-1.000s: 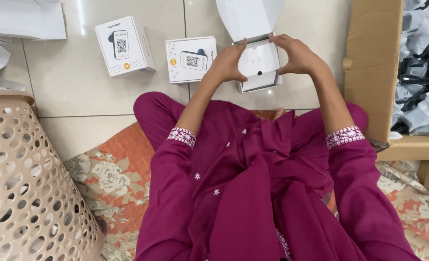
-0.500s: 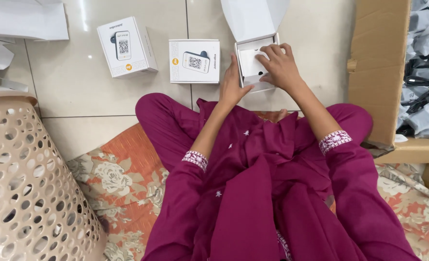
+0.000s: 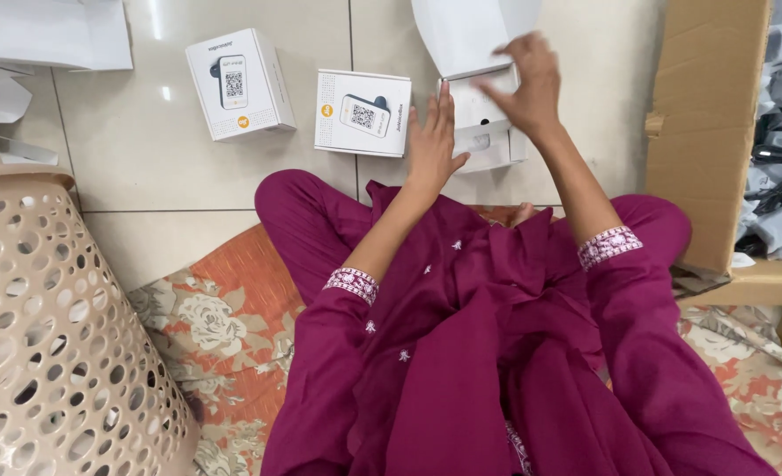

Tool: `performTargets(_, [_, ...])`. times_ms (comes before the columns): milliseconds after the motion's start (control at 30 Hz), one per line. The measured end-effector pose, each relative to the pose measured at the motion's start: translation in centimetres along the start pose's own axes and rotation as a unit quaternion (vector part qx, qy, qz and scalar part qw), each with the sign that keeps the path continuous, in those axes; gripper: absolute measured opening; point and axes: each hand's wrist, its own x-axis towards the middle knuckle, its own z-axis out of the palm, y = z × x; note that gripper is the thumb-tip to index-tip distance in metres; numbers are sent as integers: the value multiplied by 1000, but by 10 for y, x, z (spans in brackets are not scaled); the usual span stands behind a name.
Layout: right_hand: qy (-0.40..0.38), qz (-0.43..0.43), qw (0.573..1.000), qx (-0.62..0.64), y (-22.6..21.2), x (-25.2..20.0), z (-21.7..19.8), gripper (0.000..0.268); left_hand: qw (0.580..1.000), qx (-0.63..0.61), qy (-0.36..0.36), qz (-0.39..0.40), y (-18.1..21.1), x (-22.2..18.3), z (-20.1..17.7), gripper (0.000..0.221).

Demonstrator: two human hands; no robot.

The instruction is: The person sits cross-legged on the floor and packs small white devices into retail boxes: they place a device into an open box, fold the lid closed, and set the finished box aside, repeating the process with several boxes. A large carton of wrapped devices sits nearby.

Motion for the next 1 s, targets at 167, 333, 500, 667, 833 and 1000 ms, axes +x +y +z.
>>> performTargets(167, [109,130,985,-13,100,49,44,41,1000,-20,4,3,-13,-2,-17,125])
performTargets(333, [87,111,990,18,71,38,-2,14,991,-135,-9,10,-39,11,-15,117])
performTargets(500, [99,59,991,71,-7,-18,-53,29,836,-453,258,-173,-54,41,-59,96])
performTargets(667, [101,122,982,99,-12,-64,-44,19,852,-471,187,-136,-32,31,-54,42])
performTargets(833, [96,148,975,136,-32,-103,-33,10,825,-507,205,-141,4,-15,-60,31])
performTargets(1000, [52,201,978,9,-16,-135,-12,8,817,-492,271,-129,21,-30,-41,40])
